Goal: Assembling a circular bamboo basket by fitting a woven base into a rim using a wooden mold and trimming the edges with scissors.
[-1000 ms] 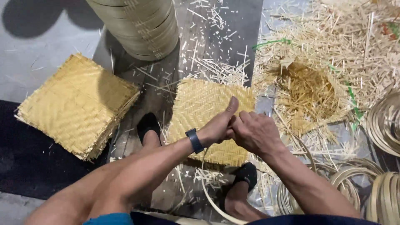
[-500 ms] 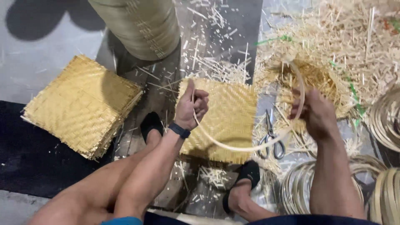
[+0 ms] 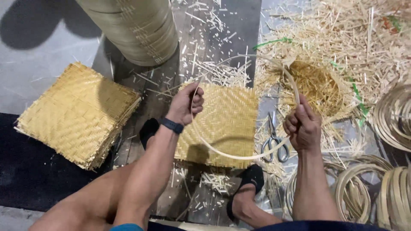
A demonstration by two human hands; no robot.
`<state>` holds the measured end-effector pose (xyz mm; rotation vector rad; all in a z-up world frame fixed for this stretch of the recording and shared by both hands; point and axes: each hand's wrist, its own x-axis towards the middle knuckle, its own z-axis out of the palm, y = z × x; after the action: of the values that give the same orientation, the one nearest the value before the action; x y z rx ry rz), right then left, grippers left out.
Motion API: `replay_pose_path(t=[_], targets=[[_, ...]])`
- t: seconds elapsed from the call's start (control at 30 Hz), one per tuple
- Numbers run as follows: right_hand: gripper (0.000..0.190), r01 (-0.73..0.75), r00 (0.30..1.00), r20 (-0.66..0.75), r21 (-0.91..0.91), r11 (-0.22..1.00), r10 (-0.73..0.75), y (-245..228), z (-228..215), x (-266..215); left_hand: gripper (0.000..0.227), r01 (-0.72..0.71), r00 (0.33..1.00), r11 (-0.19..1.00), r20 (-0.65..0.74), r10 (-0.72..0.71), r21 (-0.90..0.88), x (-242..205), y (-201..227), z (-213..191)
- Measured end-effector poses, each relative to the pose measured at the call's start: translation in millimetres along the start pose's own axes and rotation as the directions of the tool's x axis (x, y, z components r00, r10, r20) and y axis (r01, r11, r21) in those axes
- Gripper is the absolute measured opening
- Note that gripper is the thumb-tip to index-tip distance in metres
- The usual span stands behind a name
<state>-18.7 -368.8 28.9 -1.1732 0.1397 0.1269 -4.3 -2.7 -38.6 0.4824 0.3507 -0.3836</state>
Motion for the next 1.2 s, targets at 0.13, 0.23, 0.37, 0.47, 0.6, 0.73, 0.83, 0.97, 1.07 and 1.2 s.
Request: replay_pose_path(t=[0.13,0.23,0.37,0.47,0.6,0.73,0.83,0.97,1.07,1.2], targets=[[0.044,-0.014,0.999,0.044,-0.085,0.996,0.018,13,-22,2,0.034,0.072,0.991,0.957,-0.132,-0.036,0.28,-5,12,13],[0.036,-0.012,0.995,0.09,-0.315,0.949,0.042,19,-26,10,0.037,-0.033,0.991,0.982,-0.121,0.056,0.187,6,16,6],[0.048,-0.061,0.994,0.076,-0.19,0.98,0.077,30,-22,13,0.036,-0.044,0.983,0.996,-0.172,0.057,0.08,19,10,-16],[0.06,-0.102,0.995,-0.033,-0.186,0.977,0.097,30,-1,5,0.031,-0.059,0.987,0.998,-0.151,0.06,0.006,18,-1,-41],[0.053,-0.226,0.965,-0.218,-0.4,0.888,0.147,72,-2,13,0.026,-0.169,0.92,0.983,-0.346,0.185,0.076,-4,-14,-48],[0.036,-0.227,0.971,-0.203,-0.641,0.733,0.123,139,-30,27,0.023,-0.235,0.746,0.903,-0.529,0.404,0.36,20,-63,-158],[0.031,-0.042,0.99,-0.092,-0.921,0.386,-0.112,174,-44,25,0.035,-0.148,0.578,0.282,-0.149,0.803,0.948,13,-78,-192],[0.026,-0.038,0.98,-0.091,-0.958,0.285,-0.175,183,-38,22,0.024,0.333,0.719,-0.005,-0.25,0.648,0.943,11,-70,-186],[0.021,-0.051,0.978,-0.106,-0.957,0.286,-0.179,180,-39,14,0.027,0.225,0.749,-0.044,-0.144,0.646,0.973,3,-62,-167],[0.021,-0.133,0.975,-0.192,-0.906,0.402,-0.11,177,-39,13,0.025,0.23,0.736,0.099,-0.24,0.633,0.968,-1,-56,-152]])
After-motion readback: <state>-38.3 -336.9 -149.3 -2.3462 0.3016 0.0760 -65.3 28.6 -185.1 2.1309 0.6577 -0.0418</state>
